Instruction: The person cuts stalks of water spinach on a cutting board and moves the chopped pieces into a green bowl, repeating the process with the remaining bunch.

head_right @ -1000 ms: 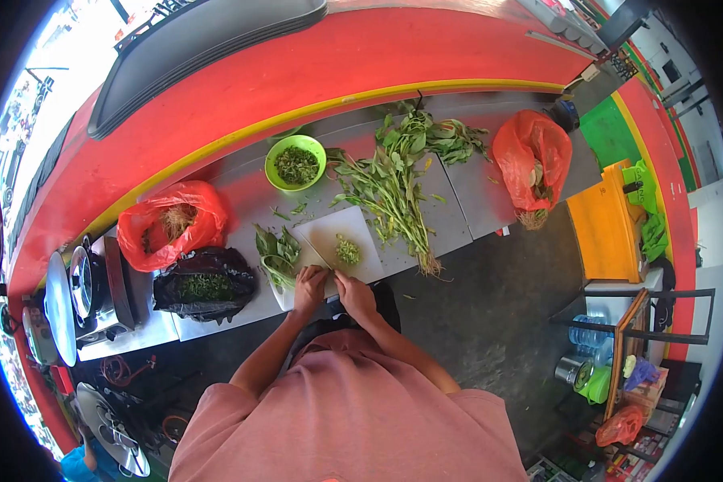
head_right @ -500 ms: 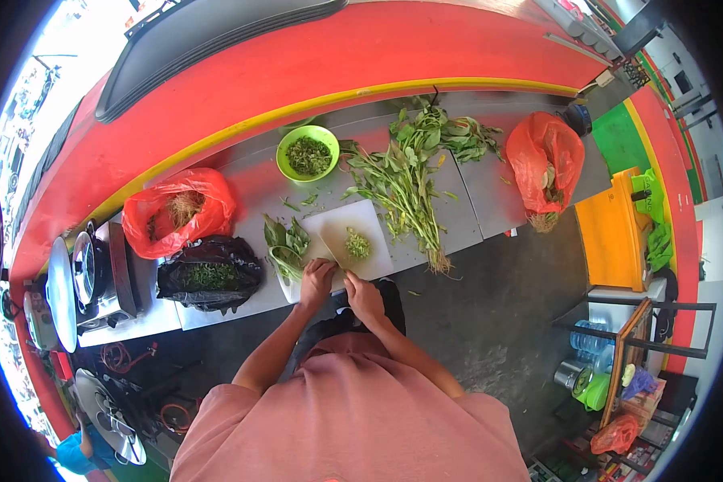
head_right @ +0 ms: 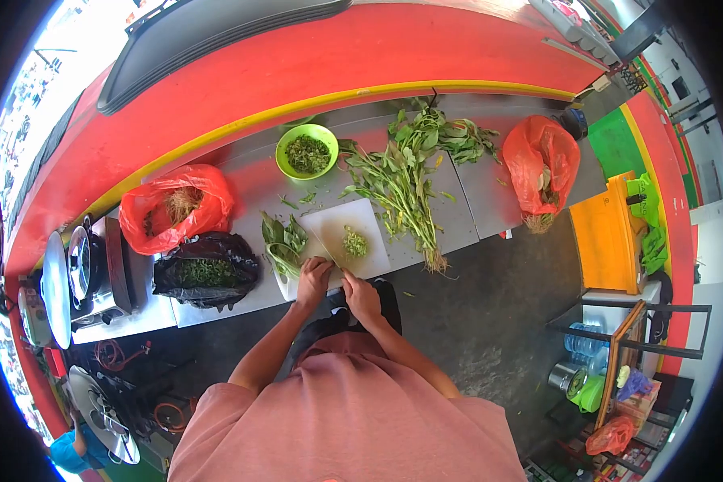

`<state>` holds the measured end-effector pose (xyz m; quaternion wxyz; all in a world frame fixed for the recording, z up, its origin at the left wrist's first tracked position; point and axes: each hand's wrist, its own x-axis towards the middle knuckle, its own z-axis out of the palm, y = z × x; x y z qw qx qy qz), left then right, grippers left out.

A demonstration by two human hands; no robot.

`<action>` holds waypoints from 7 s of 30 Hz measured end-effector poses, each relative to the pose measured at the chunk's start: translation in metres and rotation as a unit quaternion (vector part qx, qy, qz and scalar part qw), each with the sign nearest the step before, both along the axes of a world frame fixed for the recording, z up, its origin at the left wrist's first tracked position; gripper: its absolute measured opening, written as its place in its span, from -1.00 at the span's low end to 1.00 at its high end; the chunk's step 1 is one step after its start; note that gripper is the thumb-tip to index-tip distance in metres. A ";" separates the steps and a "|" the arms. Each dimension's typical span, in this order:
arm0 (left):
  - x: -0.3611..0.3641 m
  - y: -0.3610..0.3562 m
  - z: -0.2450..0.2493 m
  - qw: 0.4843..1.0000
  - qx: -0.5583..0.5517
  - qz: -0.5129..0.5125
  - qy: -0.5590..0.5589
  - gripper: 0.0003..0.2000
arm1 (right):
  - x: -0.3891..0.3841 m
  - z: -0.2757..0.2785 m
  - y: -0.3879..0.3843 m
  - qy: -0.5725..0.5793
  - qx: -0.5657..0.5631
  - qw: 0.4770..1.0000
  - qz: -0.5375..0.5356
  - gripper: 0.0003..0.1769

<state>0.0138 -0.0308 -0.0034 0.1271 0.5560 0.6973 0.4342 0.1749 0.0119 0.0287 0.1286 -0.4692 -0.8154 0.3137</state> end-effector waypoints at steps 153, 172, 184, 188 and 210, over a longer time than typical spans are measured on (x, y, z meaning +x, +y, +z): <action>-0.006 0.006 0.003 1.000 -0.027 -0.004 0.001 -0.91 | -0.020 -0.003 0.009 0.008 -0.002 1.000 -0.015 -0.63; 0.000 -0.003 0.016 0.998 -0.029 0.015 0.056 -0.86 | -0.014 0.003 0.004 0.022 -0.024 0.999 -0.017 -0.64; 0.000 -0.003 0.005 0.999 -0.034 0.032 0.004 -0.88 | -0.017 0.001 0.004 0.000 -0.019 1.000 -0.009 -0.65; 0.001 -0.003 0.011 0.999 -0.039 0.023 0.018 -0.89 | -0.019 0.002 0.008 -0.001 -0.030 1.000 -0.009 -0.64; 0.002 -0.008 0.010 0.999 -0.028 0.028 0.027 -0.84 | -0.027 -0.005 0.011 0.000 0.010 1.000 0.001 -0.63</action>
